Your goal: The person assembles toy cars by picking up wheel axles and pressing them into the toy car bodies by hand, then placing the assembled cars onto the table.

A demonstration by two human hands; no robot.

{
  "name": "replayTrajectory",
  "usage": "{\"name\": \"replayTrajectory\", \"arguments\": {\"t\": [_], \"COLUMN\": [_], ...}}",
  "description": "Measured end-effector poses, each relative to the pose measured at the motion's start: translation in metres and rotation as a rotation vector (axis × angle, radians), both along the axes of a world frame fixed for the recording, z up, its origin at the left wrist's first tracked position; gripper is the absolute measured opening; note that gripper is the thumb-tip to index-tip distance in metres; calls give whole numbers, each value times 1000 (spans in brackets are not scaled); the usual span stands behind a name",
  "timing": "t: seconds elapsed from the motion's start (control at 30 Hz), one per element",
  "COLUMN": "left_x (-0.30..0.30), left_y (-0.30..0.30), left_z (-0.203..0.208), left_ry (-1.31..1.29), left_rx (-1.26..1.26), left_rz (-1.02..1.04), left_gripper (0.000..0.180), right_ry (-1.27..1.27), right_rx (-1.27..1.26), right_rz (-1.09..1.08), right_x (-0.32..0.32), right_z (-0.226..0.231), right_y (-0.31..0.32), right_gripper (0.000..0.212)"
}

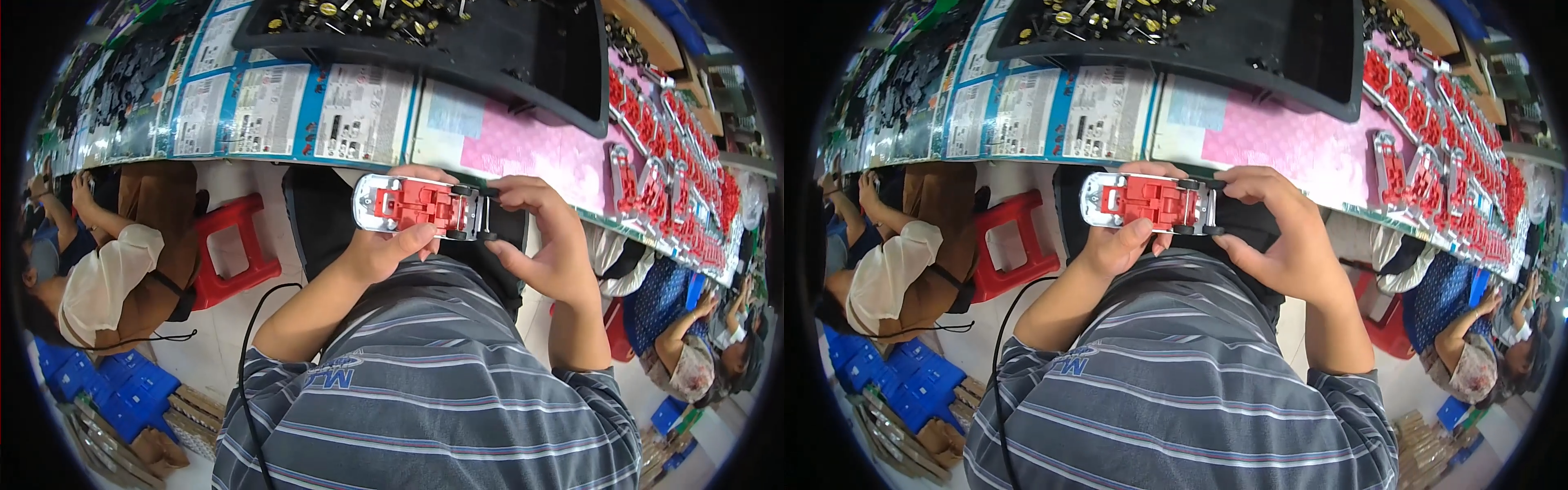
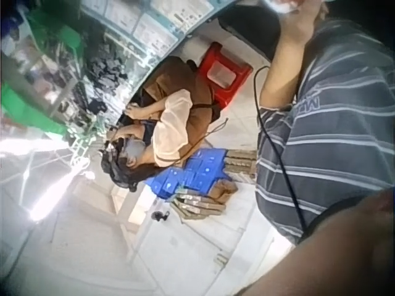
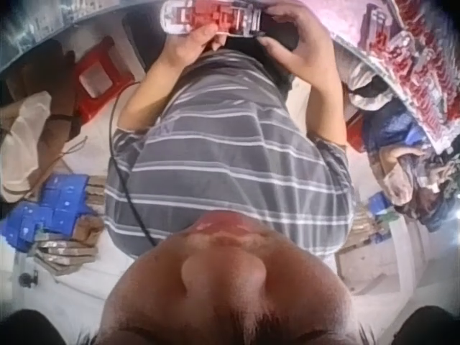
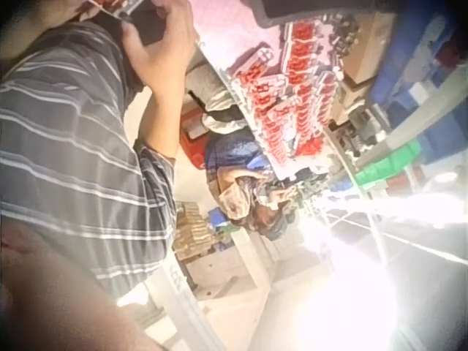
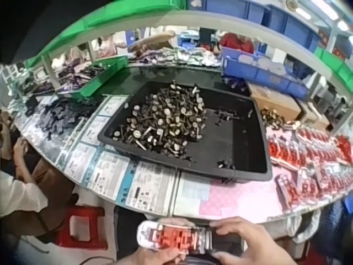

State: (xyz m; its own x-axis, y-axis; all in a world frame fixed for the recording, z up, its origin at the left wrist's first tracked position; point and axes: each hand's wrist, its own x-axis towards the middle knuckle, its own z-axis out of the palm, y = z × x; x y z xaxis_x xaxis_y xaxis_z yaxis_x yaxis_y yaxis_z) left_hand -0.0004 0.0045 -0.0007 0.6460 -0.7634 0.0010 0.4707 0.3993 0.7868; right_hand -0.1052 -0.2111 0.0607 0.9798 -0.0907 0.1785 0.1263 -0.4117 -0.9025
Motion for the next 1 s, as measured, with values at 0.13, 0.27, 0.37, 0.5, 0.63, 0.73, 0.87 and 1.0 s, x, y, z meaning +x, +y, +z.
{"name": "replayTrajectory", "arguments": {"t": [0.13,0.27,0.37,0.5,0.63,0.73,0.87,1.0], "left_x": [-3,-8,-10,-10,-10,-9,-7,-7], "left_y": [1,2,4,9,10,11,12,10], "left_z": [1,-2,0,2,1,0,2,1], "left_ry": [-30,-13,-65,-58,-140,-136,-95,-125], "left_rx": [64,61,51,63,96,92,84,63], "left_rz": [-16,18,11,17,61,71,19,42], "left_gripper": [61,61,60,60,60,61,62,62], "right_ry": [58,27,37,3,8,-26,-21,-13], "right_rx": [-23,-136,-123,-137,-117,-149,-122,-88], "right_rz": [-3,30,52,87,89,90,65,54], "right_x": [-2,-6,-5,-1,3,4,3,4], "right_z": [-2,2,2,2,-2,-2,-3,-1], "right_y": [3,6,6,8,8,10,11,11], "right_gripper": [50,50,50,52,54,55,55,54]}}
